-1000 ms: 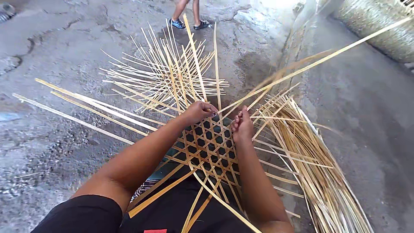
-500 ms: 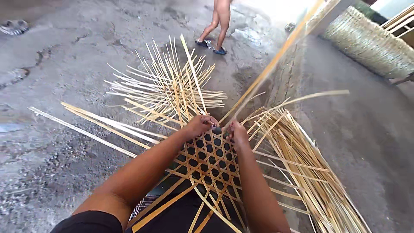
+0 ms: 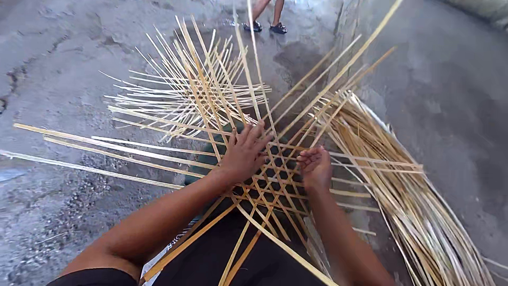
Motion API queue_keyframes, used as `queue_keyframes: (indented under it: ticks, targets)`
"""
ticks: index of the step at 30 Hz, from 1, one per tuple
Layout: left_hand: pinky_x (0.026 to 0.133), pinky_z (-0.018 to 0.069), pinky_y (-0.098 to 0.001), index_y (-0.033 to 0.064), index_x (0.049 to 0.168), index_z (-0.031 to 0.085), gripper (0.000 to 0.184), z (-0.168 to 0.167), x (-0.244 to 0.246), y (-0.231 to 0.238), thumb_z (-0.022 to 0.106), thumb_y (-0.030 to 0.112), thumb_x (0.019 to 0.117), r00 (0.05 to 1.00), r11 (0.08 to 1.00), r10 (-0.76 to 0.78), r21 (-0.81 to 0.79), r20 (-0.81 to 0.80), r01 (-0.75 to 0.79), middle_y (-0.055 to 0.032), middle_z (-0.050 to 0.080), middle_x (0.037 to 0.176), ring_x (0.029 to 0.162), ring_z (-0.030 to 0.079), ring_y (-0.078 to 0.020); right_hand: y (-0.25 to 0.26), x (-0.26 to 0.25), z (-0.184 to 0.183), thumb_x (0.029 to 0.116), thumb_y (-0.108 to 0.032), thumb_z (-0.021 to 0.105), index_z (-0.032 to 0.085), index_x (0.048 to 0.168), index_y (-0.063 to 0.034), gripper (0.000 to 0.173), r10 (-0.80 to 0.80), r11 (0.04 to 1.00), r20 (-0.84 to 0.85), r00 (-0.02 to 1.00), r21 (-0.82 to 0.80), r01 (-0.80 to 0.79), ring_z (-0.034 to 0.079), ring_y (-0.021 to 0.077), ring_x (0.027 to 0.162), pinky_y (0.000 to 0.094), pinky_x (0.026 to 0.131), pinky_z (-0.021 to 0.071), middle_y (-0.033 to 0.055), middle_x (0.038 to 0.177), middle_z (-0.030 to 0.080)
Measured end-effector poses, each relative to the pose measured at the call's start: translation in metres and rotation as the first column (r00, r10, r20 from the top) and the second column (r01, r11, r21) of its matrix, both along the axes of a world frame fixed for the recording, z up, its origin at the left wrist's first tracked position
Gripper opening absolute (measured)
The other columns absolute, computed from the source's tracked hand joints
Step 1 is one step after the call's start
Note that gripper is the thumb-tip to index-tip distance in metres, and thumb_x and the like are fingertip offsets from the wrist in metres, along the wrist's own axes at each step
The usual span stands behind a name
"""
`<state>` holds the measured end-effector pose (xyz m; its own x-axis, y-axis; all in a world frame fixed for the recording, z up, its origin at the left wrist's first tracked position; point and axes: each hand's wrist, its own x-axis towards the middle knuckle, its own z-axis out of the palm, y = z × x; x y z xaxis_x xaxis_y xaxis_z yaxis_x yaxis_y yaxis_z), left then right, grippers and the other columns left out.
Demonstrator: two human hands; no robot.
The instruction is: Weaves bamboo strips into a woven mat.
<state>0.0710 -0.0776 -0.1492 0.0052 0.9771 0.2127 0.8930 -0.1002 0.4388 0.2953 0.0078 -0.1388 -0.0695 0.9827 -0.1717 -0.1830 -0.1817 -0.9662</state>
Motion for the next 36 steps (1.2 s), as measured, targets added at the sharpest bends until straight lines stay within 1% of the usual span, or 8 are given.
queue_keyframes:
  ticks: [3, 10, 18, 22, 26, 28, 32, 36]
  targets:
    - [0.122, 0.004, -0.0703, 0.0349, 0.163, 0.03, 0.064, -0.022, 0.008, 0.002, 0.032, 0.061, 0.1046, 0.975, 0.984, -0.112, -0.159, -0.192, 0.081, -0.0019, 0.018, 0.173, 0.16, 0.008, -0.0297, -0.002, 0.005, -0.021, 0.111, -0.033, 0.02, 0.051, 0.084, -0.0145, 0.046, -0.222, 0.956, -0.132, 0.966, -0.224, 0.189, 0.065, 0.0144, 0.061, 0.0305, 0.058, 0.0557, 0.0003, 0.067, 0.064]
    - [0.122, 0.0021, -0.0713, 0.0383, 0.164, 0.023, 0.066, -0.028, 0.009, 0.002, 0.025, 0.066, 0.1038, 0.982, 0.986, -0.083, -0.157, -0.168, 0.056, -0.001, 0.015, 0.173, 0.16, 0.005, -0.028, 0.015, 0.011, -0.014, 0.1119, -0.025, 0.041, 0.053, 0.141, -0.0027, 0.038, 0.043, 0.949, 0.011, 0.999, -0.314, -0.038, 0.072, 0.0164, 0.089, 0.0294, 0.078, 0.0603, 0.0107, 0.114, 0.071]
    - [0.122, 0.0101, -0.0687, 0.0422, 0.162, 0.027, 0.064, -0.019, 0.009, -0.002, 0.033, 0.066, 0.1027, 0.989, 0.993, -0.044, -0.115, -0.14, 0.028, 0.0051, 0.02, 0.172, 0.159, 0.012, -0.0246, -0.008, 0.006, -0.011, 0.1116, -0.032, 0.022, 0.06, 0.103, -0.0072, 0.047, 0.015, 0.998, 0.023, 1.0, -0.061, -0.013, 0.065, 0.0114, 0.06, 0.0282, 0.055, 0.0566, 0.001, 0.076, 0.068]
    - [0.122, 0.0106, -0.0699, 0.0439, 0.161, 0.029, 0.064, -0.023, 0.007, 0.001, 0.04, 0.065, 0.1017, 0.992, 0.993, -0.051, -0.11, -0.118, 0.038, 0.0047, 0.02, 0.172, 0.159, 0.014, -0.025, -0.022, 0.003, -0.014, 0.1086, -0.025, 0.022, 0.055, 0.104, -0.003, 0.04, -0.005, 0.99, 0.049, 0.999, 0.143, -0.002, 0.067, 0.0154, 0.061, 0.0326, 0.059, 0.0614, 0.0054, 0.085, 0.068]
    - [0.119, 0.0368, -0.0573, 0.0274, 0.143, 0.063, 0.046, -0.022, -0.004, -0.007, 0.065, 0.034, 0.0974, 0.962, 0.963, 0.088, 0.224, 0.259, -0.149, -0.0085, 0.048, 0.157, 0.147, 0.043, -0.0287, -0.027, 0.015, -0.009, 0.1098, -0.027, 0.024, 0.049, 0.142, 0.0039, 0.051, 0.01, 0.978, 0.117, 0.993, 0.204, -0.034, 0.072, 0.0211, 0.077, 0.0366, 0.07, 0.0626, 0.0174, 0.119, 0.068]
    - [0.108, 0.0499, -0.0487, 0.0068, 0.131, 0.065, 0.038, -0.01, -0.018, -0.02, 0.069, 0.02, 0.095, 0.781, 0.912, 0.195, 0.183, 0.593, -0.367, -0.0136, 0.061, 0.138, 0.13, 0.058, -0.027, -0.03, 0.023, -0.007, 0.1113, -0.031, 0.019, 0.055, 0.135, 0.0003, 0.053, -0.051, 0.992, 0.027, 0.998, 0.121, 0.048, 0.073, 0.0219, 0.08, 0.0386, 0.073, 0.0631, 0.0128, 0.111, 0.07]
    - [0.07, 0.0588, -0.0325, -0.0028, 0.124, 0.046, 0.027, -0.001, -0.058, -0.02, 0.054, 0.015, 0.1051, -0.092, 0.74, 0.349, -0.334, 0.933, -0.584, -0.0089, 0.06, 0.091, 0.073, 0.065, -0.0147, -0.017, 0.029, -0.016, 0.1092, -0.024, 0.028, 0.049, 0.095, -0.0106, 0.029, -0.416, 0.88, -0.209, 0.885, -0.337, 0.334, 0.066, 0.0136, 0.061, 0.031, 0.061, 0.0588, 0.0004, 0.07, 0.063]
    - [0.062, 0.0568, -0.0282, -0.0004, 0.129, 0.047, 0.028, 0.003, -0.091, -0.007, 0.044, 0.02, 0.1099, -0.479, 0.675, 0.447, -0.636, 0.755, -0.374, -0.0109, 0.06, 0.093, 0.066, 0.062, -0.0141, 0.005, 0.035, -0.019, 0.1099, -0.016, 0.04, 0.053, 0.13, 0.0006, 0.029, -0.277, 0.859, -0.164, 0.947, -0.484, 0.168, 0.071, 0.0189, 0.076, 0.0305, 0.067, 0.0602, 0.0135, 0.097, 0.07]
